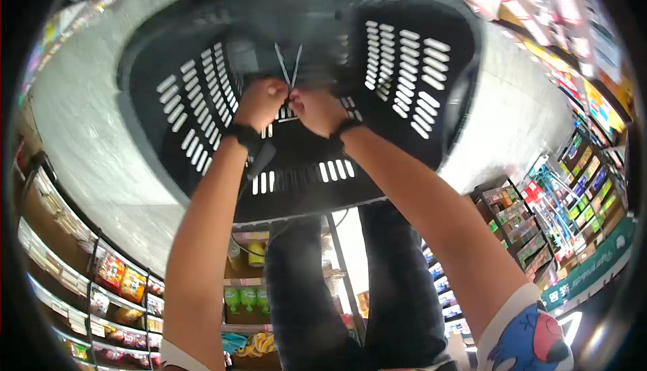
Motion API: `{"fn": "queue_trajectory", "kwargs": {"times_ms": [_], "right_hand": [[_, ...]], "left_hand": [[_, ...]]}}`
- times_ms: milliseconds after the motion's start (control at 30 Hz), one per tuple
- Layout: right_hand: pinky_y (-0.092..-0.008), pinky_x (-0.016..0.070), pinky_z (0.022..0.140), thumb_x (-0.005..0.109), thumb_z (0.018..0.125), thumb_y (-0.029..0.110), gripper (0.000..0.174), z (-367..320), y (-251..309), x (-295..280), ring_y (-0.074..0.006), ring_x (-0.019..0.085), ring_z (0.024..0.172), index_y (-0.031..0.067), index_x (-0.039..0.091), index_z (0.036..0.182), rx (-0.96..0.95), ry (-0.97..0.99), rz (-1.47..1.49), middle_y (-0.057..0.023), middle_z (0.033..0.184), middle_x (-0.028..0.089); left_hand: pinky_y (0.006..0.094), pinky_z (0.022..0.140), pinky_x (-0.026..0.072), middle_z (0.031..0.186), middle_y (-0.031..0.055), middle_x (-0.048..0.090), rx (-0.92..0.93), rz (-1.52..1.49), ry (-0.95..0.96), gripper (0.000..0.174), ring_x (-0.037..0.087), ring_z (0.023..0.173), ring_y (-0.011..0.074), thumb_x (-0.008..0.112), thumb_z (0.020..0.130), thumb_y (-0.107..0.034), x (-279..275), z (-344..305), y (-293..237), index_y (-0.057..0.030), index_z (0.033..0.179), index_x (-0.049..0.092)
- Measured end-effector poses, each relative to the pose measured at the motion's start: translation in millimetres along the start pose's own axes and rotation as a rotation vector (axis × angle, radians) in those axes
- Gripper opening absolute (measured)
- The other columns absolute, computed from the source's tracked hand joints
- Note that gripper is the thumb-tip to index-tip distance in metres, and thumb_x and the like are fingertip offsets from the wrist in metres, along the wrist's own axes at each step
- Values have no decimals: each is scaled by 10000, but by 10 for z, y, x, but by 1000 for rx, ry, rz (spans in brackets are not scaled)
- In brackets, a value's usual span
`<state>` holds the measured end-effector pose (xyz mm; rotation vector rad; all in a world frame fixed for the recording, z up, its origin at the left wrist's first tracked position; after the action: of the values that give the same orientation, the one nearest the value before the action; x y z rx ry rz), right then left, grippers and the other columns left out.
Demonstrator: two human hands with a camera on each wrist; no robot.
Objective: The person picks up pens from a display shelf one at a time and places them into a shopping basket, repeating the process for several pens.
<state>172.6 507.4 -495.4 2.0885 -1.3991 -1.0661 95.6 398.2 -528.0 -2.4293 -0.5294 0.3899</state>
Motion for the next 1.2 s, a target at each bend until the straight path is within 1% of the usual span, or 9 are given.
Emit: {"fn": "queue_trajectory", "kwargs": {"times_ms": [33,133,200,233,400,700,900,1033,1200], "right_hand": [[-478,540,800,633,935,192,165,-241,281,-263,-403,678,911,37,662,983,-65,-78,67,-198,961,702],[-484,507,720,636,934,176,145,-1085,1238,-1175,-411,631,811,33,617,951,-209,-200,90,-174,870,648],[-425,538,715,643,941,142,117,-1750,1793,-1904,-317,680,843,41,652,998,-37,-229,264,-139,893,641],[-405,551,724,667,920,89,115,-2162,2218,-2329,-263,692,853,50,666,1028,-213,-332,208,-107,916,639],[-430,539,841,714,860,55,156,-4091,3894,-4043,-354,635,937,55,640,998,-470,-645,-249,-112,974,640],[-407,523,888,711,865,14,409,-6264,4883,-6673,-373,626,1066,-3,554,1242,-686,-1355,-194,-186,1155,614],[-436,540,764,723,859,87,267,-5909,4397,-7923,-343,674,907,40,649,1112,-634,-1356,-206,-143,1091,636],[-472,536,746,744,833,180,176,-5727,4346,-8100,-342,672,900,50,709,946,-590,-1233,-398,-116,1075,637],[-447,538,722,733,847,199,159,-5630,4333,-8125,-331,668,881,58,706,915,-679,-1194,-411,-99,1057,637]], "left_hand": [[347,815,535,962,114,743,-21,6,2,240,710,939,230,607,975,-166,-65,-247,-323,0,1135,673],[367,815,534,1048,141,734,107,287,-30,256,706,944,263,614,985,-205,-223,-1216,-1395,6,1121,665],[392,808,549,1027,175,727,222,268,-137,240,705,930,323,622,986,-207,-346,-1932,-2239,4,1086,679],[367,802,555,988,162,734,281,213,-144,215,719,908,283,628,984,-176,-407,-2309,-2740,10,1076,683],[299,803,557,968,109,747,492,46,-76,160,727,902,194,666,955,-79,-348,-3820,-5029,14,1083,690],[348,777,562,1017,166,733,1167,-24,-390,264,726,922,245,680,925,-96,290,-5402,-8655,-21,1178,676],[344,721,551,902,182,744,1190,-21,-603,176,720,780,257,677,916,-105,648,-4794,-9444,2,1046,731],[309,686,546,860,122,757,1108,27,-700,208,694,712,156,670,930,-106,906,-4499,-9443,31,1073,735],[324,731,573,898,181,756,1020,-31,-792,261,729,758,199,689,928,-113,1016,-4352,-9344,60,1121,719]]}}
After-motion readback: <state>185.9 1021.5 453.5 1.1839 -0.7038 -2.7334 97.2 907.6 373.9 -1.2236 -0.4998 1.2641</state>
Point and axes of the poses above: each hand's wrist, its own z-axis towards the middle knuckle, its own x-axis out of the palm, y = z × x, the point moved 9 cm from there along z, towards the middle knuckle
